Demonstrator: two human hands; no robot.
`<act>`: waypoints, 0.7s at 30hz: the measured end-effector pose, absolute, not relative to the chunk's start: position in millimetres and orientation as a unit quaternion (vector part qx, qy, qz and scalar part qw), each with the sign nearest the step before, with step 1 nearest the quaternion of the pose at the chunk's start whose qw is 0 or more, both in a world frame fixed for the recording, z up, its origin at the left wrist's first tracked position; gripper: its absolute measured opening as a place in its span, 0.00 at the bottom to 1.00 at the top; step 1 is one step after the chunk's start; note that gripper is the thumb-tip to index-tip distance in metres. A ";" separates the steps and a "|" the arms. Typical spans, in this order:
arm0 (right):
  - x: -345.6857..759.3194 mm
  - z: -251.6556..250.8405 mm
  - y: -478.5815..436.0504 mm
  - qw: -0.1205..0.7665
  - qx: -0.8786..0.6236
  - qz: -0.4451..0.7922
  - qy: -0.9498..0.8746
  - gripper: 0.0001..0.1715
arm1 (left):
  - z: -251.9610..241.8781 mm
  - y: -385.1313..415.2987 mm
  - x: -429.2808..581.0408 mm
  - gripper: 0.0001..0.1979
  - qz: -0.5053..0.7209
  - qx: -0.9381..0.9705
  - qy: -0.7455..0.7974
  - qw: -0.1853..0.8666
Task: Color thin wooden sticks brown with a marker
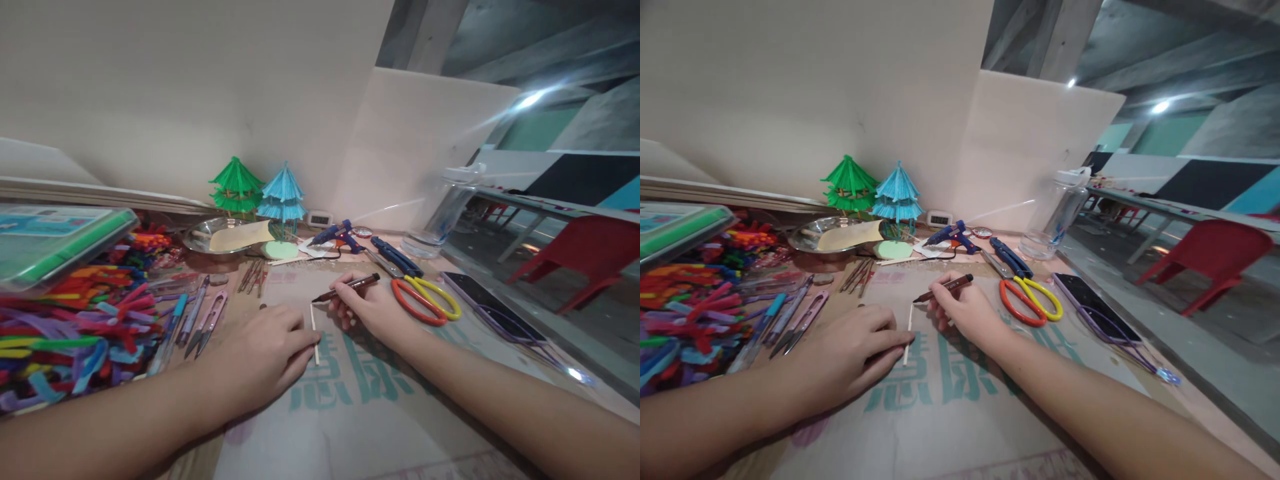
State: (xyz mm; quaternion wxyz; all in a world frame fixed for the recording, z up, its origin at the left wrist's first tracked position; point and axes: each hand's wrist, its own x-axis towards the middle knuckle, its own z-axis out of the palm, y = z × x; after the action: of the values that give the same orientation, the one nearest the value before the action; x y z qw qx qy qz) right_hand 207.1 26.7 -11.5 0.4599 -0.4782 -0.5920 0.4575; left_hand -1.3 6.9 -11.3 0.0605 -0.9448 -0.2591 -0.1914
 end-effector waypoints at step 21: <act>206.7 -9.1 25.8 0.436 -0.496 0.465 -0.590 0.15 | -10.1 6.8 -0.2 0.13 -0.187 -0.947 -0.251 0.077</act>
State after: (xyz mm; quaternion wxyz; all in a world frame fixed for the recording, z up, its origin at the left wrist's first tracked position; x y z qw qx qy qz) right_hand 206.7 25.8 -9.1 0.4357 -0.4958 -0.5899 0.4652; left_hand -0.2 6.8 -10.1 0.0767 -0.9466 -0.2509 -0.1871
